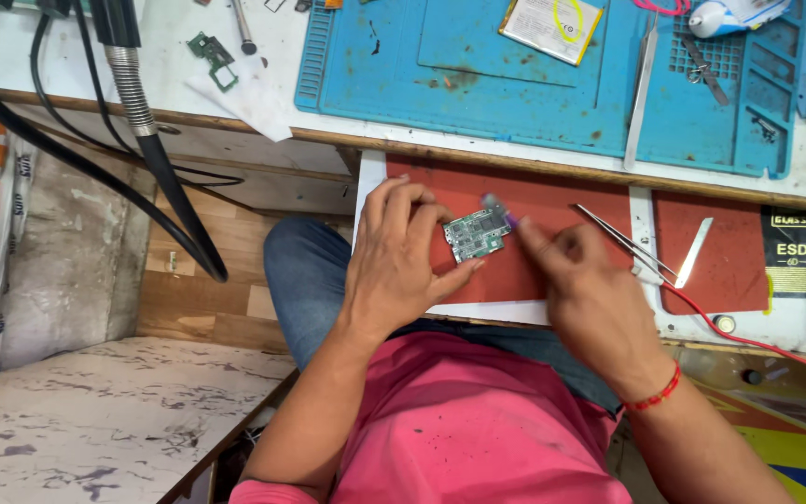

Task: The person scrubs a small circuit board with a purple brush on a red mat, then uses a hot air gun to blow air over the board. The person holds the board steady with the left hand while scrubbing and later while applying hot air.

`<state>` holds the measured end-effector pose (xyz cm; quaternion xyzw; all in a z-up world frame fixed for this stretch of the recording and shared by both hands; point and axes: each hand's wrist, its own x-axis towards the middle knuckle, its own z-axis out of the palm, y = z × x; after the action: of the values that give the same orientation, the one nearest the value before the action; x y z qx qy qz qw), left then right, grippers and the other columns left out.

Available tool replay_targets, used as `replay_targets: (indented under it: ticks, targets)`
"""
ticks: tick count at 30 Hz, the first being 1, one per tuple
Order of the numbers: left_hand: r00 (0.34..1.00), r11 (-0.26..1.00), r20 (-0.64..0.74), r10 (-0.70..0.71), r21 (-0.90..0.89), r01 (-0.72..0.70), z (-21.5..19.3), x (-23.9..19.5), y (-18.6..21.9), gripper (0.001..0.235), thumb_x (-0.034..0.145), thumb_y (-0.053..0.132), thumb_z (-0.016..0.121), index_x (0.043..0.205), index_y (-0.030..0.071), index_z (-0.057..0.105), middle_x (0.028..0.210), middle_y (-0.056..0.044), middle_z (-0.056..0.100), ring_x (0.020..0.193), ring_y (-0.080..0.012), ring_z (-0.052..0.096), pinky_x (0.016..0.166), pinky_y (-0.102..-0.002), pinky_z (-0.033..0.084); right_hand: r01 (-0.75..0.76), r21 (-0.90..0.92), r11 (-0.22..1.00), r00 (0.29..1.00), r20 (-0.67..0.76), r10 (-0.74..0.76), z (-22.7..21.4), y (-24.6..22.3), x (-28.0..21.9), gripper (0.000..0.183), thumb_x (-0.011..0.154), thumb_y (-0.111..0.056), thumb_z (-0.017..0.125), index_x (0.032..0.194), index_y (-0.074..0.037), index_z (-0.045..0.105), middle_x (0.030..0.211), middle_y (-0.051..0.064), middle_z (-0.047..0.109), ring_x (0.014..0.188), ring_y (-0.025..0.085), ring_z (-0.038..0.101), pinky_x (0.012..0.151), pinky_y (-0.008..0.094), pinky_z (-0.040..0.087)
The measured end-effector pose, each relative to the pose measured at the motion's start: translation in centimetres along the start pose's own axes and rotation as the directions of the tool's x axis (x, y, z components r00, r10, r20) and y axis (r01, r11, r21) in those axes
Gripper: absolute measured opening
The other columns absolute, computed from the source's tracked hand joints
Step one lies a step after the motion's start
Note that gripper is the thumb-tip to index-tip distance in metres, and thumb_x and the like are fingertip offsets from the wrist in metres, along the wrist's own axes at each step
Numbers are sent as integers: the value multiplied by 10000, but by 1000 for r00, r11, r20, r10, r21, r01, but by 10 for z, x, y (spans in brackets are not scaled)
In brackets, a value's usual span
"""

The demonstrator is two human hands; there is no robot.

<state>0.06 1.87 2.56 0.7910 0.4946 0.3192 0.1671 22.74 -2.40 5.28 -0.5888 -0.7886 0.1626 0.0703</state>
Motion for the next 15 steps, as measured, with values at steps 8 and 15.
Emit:
replay_targets:
  ticks: [8, 15]
  targets:
    - [999, 1000, -50, -14, 27, 15, 7, -7, -6, 541, 681, 397, 908, 1001, 43, 654, 1180, -156, 534, 1265, -404, 447, 1112, -526, 383, -20, -17, 1000, 1000, 5, 20, -4, -11, 13, 594, 853, -34, 577, 1411, -235, 605, 1045, 98, 627, 638, 345, 672, 544, 465, 550]
    - [999, 999, -18, -43, 7, 43, 3, -4, -4, 475, 668, 349, 876, 970, 49, 665, 1176, -158, 537, 1264, -407, 447, 1094, -535, 374, -3, -17, 1000, 1000, 7, 3, 1, -5, 7, 603, 839, -13, 561, 1396, -240, 609, 1027, 103, 641, 636, 345, 670, 526, 470, 540]
